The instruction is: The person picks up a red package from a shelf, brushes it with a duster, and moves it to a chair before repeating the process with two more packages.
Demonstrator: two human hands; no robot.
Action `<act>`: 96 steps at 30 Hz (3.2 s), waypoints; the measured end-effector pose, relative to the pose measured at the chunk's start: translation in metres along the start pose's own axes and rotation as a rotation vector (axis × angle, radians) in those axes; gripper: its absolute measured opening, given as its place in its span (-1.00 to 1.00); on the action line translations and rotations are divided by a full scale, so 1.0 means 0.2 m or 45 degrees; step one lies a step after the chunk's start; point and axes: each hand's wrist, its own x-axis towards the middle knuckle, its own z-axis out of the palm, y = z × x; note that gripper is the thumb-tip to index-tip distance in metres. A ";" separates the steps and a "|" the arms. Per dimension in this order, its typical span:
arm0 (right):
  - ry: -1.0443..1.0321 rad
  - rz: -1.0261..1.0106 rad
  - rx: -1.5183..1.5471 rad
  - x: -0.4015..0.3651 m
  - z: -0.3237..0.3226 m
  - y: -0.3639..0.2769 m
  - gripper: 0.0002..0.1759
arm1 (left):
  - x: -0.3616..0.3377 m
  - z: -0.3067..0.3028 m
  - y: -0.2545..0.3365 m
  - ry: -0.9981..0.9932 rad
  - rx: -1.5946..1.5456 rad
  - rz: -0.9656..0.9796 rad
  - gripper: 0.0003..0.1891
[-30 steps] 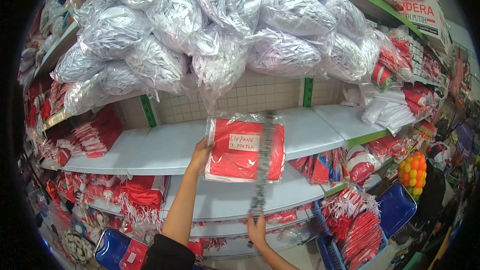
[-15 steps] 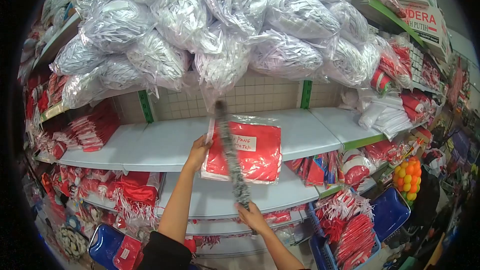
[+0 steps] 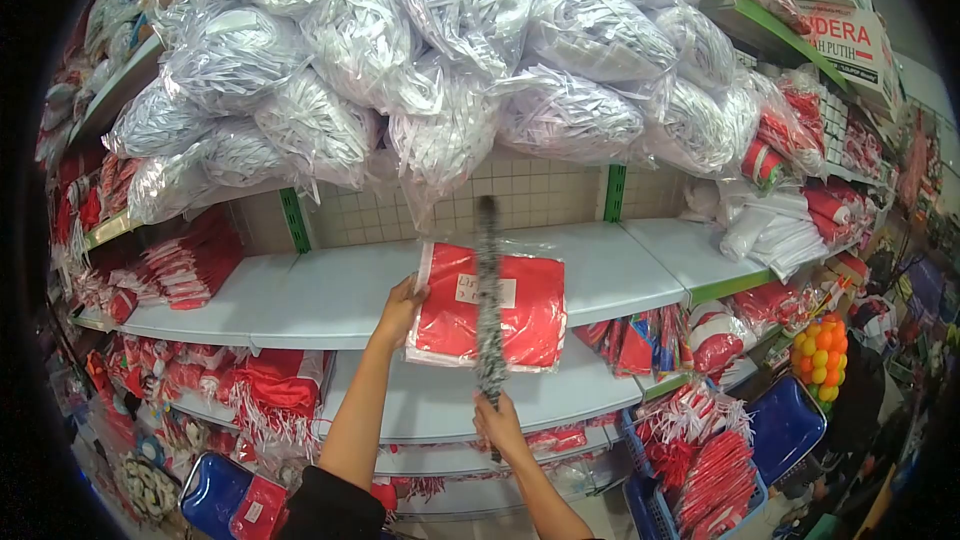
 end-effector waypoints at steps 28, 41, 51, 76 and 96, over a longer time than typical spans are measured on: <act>0.066 -0.514 -1.005 -0.37 -0.38 0.31 -0.73 | -0.02 -0.01 0.00 0.032 0.041 -0.005 -0.64; 0.112 -0.449 -0.703 -0.18 -0.28 0.28 -0.79 | 0.05 -0.11 -0.08 0.156 -0.536 -0.190 -0.64; 0.323 -0.668 -0.960 -0.20 -0.19 0.55 -0.78 | 0.02 -0.05 -0.06 0.148 -0.366 -0.049 -0.51; 0.509 -0.466 -1.074 -0.35 -0.50 0.47 -0.77 | 0.05 -0.05 -0.07 0.148 -0.354 -0.098 -0.40; 0.768 -0.218 -0.438 -0.67 -0.74 0.34 -0.84 | -0.08 0.62 0.00 -0.559 1.721 0.549 -0.28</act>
